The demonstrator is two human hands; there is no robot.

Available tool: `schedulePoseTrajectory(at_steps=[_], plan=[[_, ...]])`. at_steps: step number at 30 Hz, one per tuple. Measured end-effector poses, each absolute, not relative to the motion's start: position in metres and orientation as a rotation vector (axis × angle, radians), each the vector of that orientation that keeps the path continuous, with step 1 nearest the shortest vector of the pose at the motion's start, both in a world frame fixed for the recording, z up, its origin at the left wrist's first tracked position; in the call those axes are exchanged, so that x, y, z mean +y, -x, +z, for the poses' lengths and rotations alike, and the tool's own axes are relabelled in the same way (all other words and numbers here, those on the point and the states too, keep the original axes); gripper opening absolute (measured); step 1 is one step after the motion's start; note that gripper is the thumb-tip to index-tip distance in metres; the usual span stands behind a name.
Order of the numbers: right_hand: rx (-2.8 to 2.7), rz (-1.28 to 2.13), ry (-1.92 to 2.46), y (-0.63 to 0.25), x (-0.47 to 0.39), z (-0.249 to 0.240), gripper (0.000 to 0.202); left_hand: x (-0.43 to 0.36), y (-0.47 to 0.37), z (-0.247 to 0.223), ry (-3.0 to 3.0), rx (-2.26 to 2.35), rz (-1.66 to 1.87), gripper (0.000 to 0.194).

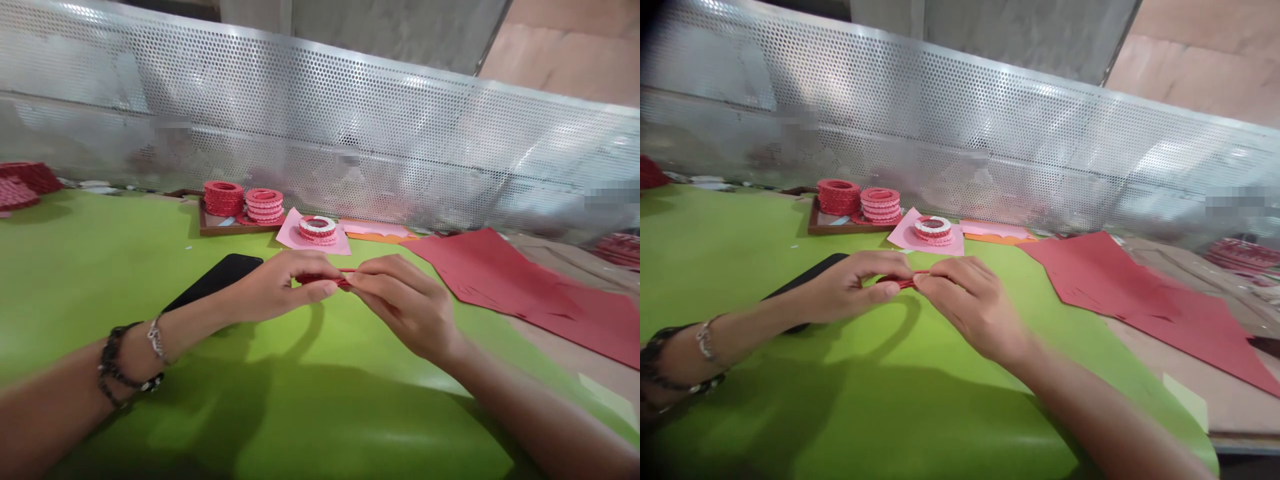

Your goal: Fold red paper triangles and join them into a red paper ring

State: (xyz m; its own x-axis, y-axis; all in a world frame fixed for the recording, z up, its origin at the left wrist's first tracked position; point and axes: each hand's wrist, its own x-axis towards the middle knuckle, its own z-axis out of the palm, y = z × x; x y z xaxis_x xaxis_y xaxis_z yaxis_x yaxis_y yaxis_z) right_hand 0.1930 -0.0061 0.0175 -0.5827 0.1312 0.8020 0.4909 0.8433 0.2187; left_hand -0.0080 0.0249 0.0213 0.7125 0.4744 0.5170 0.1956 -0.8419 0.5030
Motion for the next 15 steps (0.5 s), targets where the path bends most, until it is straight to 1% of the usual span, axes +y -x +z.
schedulePoseTrajectory(at_steps=[8,15], plan=[[-2.195,-0.61,0.374,-0.1954,-0.0112,0.0178,0.015,0.0167,0.0055,0.0239,-2.379,0.472,0.906,0.023],[-2.226,-0.658,0.354,-0.1935,-0.0116,0.0227,0.011,0.02,0.0065,0.0237,-2.369,0.451,0.806,0.026]])
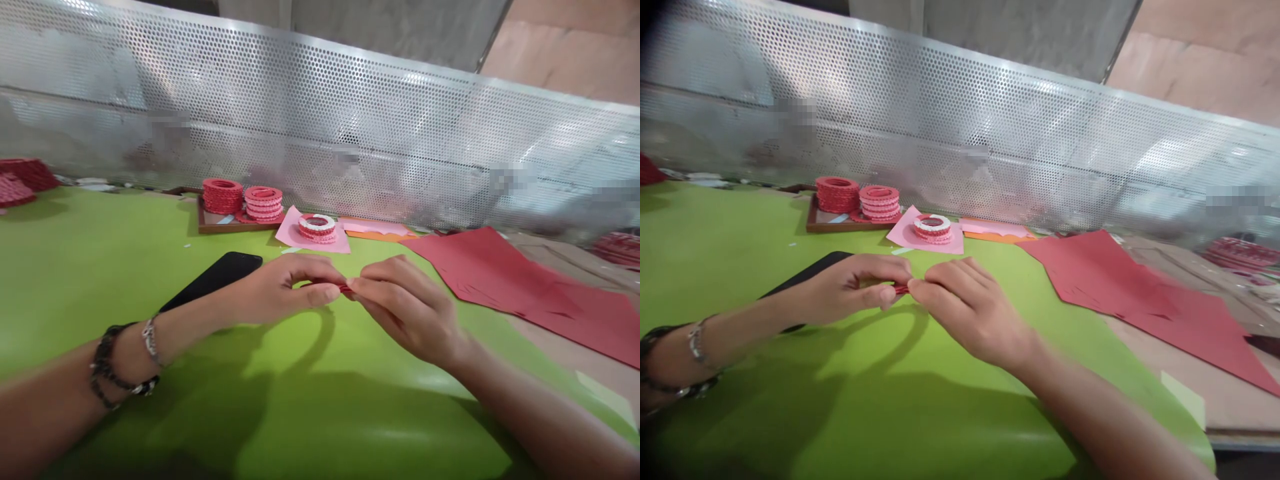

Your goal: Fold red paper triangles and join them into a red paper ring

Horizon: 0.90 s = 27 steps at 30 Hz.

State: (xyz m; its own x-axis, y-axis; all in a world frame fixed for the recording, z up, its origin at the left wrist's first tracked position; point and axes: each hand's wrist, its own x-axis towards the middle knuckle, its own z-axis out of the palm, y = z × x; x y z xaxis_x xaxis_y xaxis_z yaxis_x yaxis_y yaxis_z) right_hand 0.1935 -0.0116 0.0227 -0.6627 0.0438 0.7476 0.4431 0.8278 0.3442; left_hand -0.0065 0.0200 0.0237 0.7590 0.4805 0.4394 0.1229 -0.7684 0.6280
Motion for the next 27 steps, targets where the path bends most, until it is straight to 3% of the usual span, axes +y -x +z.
schedulePoseTrajectory(at_steps=[9,16,19,21,24,27], plan=[[-2.249,-0.59,0.421,-0.187,-0.011,0.019,0.012,0.017,0.003,0.024,-2.261,0.507,0.726,0.026],[-2.115,-0.443,0.671,-0.191,-0.007,0.022,0.022,0.017,0.003,0.025,-2.029,0.638,0.864,0.039],[-2.107,-0.49,0.694,-0.192,-0.004,0.022,0.02,0.018,0.002,0.023,-2.012,0.659,0.932,0.034],[-2.074,-0.539,0.72,-0.191,-0.001,0.02,0.02,0.019,0.002,0.019,-2.079,0.713,1.058,0.022],[-2.046,-0.629,0.763,-0.191,0.001,0.017,0.021,0.022,0.003,0.013,-2.388,0.907,1.291,0.036],[-2.053,-0.71,0.772,-0.191,0.002,0.015,0.022,0.025,0.005,0.007,-2.83,1.068,1.337,0.033]])
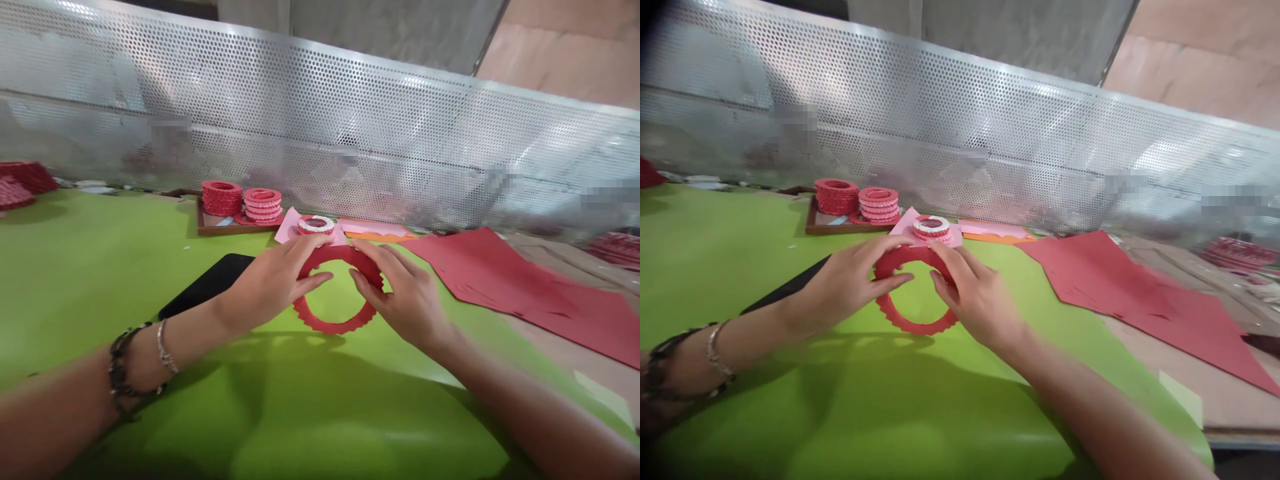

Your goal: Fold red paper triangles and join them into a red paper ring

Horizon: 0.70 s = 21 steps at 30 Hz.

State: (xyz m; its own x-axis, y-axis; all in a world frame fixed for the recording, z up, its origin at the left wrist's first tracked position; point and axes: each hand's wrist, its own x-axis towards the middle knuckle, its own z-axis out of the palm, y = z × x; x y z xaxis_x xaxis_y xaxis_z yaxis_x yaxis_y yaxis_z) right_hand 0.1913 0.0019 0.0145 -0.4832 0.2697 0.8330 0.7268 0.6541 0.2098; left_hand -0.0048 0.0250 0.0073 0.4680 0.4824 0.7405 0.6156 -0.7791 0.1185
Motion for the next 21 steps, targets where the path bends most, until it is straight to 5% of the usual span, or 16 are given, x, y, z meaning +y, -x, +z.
schedulePoseTrajectory(at_steps=[8,21], plan=[[-2.07,-0.97,0.725,-0.192,0.0,0.015,0.026,0.023,0.004,0.009,2.212,-1.0,-0.732,0.024],[-2.189,-1.039,0.558,-0.197,0.0,0.022,0.022,0.022,0.007,0.016,2.17,-0.738,-0.516,0.025]])
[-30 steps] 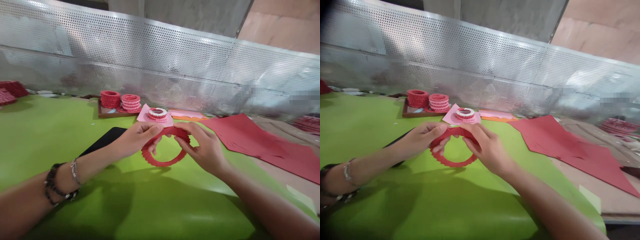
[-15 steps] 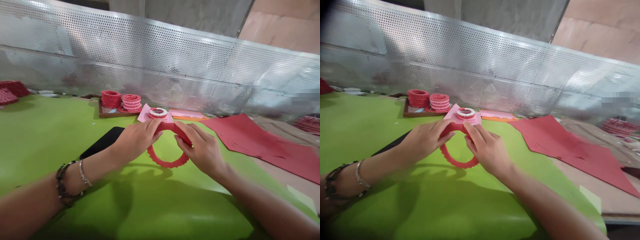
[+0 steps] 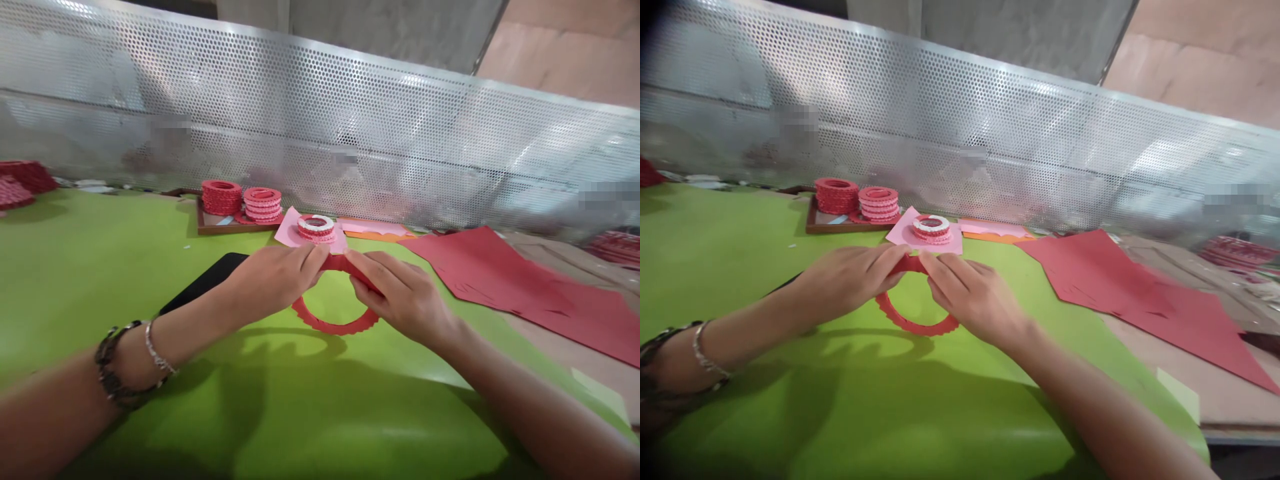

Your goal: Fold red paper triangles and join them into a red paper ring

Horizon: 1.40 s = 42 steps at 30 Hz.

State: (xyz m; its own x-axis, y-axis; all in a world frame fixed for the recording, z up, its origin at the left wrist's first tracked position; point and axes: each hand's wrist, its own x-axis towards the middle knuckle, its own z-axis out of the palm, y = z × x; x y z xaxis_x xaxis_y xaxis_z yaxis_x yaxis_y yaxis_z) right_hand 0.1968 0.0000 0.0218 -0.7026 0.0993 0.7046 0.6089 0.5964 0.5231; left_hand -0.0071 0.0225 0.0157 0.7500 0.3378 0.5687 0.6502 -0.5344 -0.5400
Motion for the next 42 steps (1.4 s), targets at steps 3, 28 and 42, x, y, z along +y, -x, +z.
schedulePoseTrajectory(at_steps=[3,28,42], plan=[[-2.207,-1.033,0.532,-0.197,0.0,0.023,0.023,0.024,0.008,0.015,2.156,-0.667,-0.509,0.028],[-2.892,0.373,1.257,-0.237,0.04,0.025,0.08,0.051,0.037,0.021,3.051,-1.378,0.129,0.105],[-2.791,0.541,0.917,-0.216,0.05,-0.004,0.021,0.057,0.02,0.006,3.357,-0.853,0.041,0.012]])
